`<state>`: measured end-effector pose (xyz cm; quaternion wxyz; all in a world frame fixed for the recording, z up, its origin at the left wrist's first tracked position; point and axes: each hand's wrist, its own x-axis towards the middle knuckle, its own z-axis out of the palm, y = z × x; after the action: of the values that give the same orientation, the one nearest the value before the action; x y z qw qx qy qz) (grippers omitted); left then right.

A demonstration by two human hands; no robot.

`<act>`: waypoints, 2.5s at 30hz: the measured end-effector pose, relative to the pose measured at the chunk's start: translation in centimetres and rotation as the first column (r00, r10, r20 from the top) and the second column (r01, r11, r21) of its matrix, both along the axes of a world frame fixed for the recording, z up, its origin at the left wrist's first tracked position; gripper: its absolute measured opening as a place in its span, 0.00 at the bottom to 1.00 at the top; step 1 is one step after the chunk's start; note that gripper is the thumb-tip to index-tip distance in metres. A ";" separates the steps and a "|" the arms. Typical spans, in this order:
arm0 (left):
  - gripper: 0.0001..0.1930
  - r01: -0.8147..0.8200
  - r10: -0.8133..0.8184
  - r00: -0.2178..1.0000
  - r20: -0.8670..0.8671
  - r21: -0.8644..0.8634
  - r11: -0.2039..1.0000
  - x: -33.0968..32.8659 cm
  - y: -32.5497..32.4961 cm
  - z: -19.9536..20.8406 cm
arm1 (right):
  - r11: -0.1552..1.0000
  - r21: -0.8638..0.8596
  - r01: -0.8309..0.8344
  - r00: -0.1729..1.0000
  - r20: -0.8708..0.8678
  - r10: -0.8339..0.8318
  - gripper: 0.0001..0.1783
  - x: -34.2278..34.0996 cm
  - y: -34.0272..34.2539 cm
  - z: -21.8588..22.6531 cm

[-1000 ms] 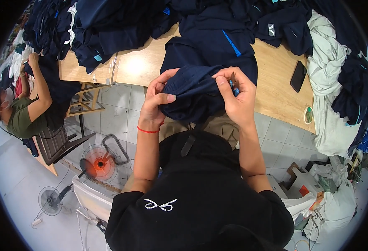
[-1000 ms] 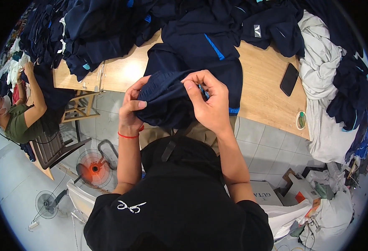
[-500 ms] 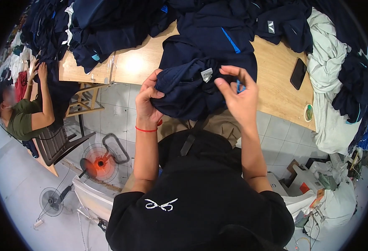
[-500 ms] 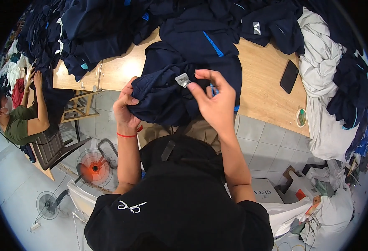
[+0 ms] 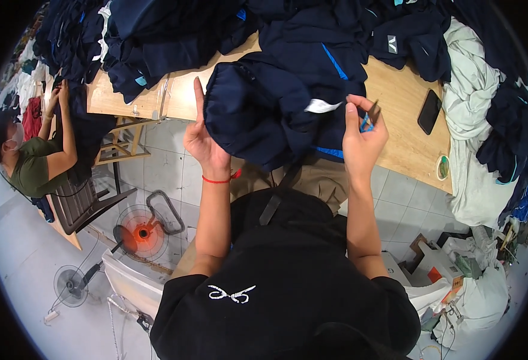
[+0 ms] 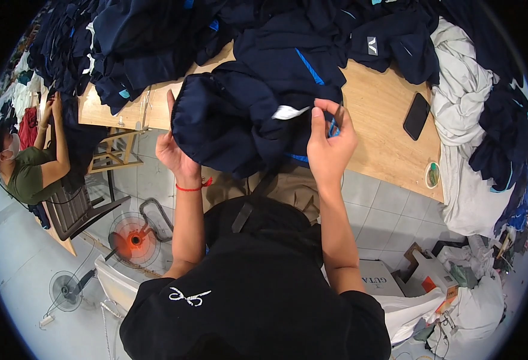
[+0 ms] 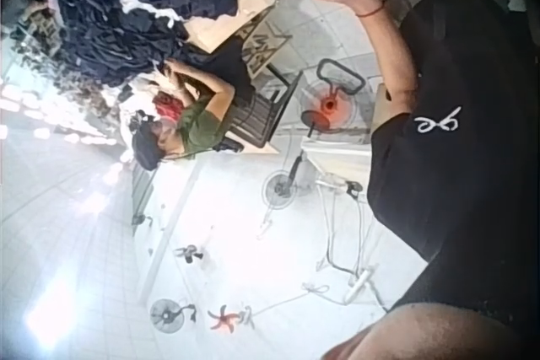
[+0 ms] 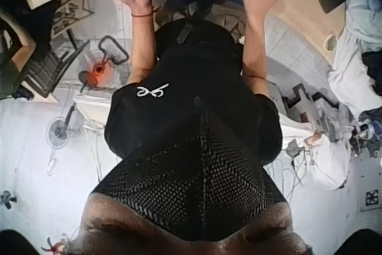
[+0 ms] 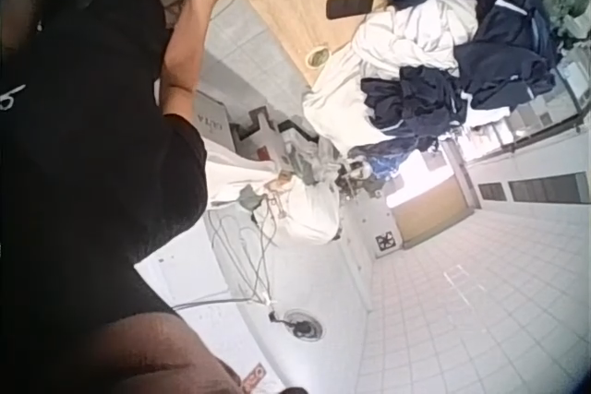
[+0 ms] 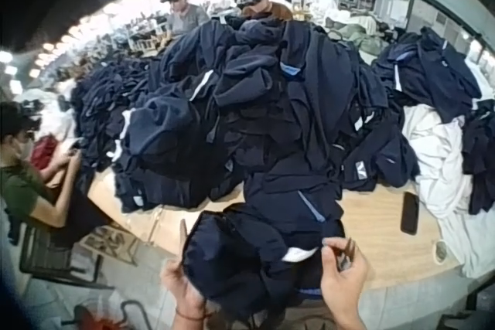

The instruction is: The person is trimming excess threads from finished navy blue garments using snips in a textile factory setting.

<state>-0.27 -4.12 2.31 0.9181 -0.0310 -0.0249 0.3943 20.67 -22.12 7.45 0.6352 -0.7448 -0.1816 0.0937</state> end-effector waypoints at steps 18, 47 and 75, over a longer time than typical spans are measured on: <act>0.36 0.521 0.003 0.589 -0.808 0.383 0.763 2.4 -2.5 5.2 | 0.943 0.217 -0.253 0.803 -0.496 0.330 0.05 -2.9 0.3 0.4; 0.26 0.273 0.056 0.701 -0.711 0.339 0.900 0.1 -2.5 5.1 | 0.967 -0.109 -0.231 0.968 -0.122 0.218 0.07 -1.7 -0.1 -0.5; 0.21 0.497 0.775 0.118 -0.621 0.712 0.495 1.6 -3.0 1.4 | 0.983 -0.063 -0.171 0.922 -0.363 0.137 0.04 0.0 -1.2 -4.2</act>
<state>1.35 -7.13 3.71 0.5038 0.6902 0.3892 0.3440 20.68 -23.37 3.29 0.6125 -0.7278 -0.1168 0.2853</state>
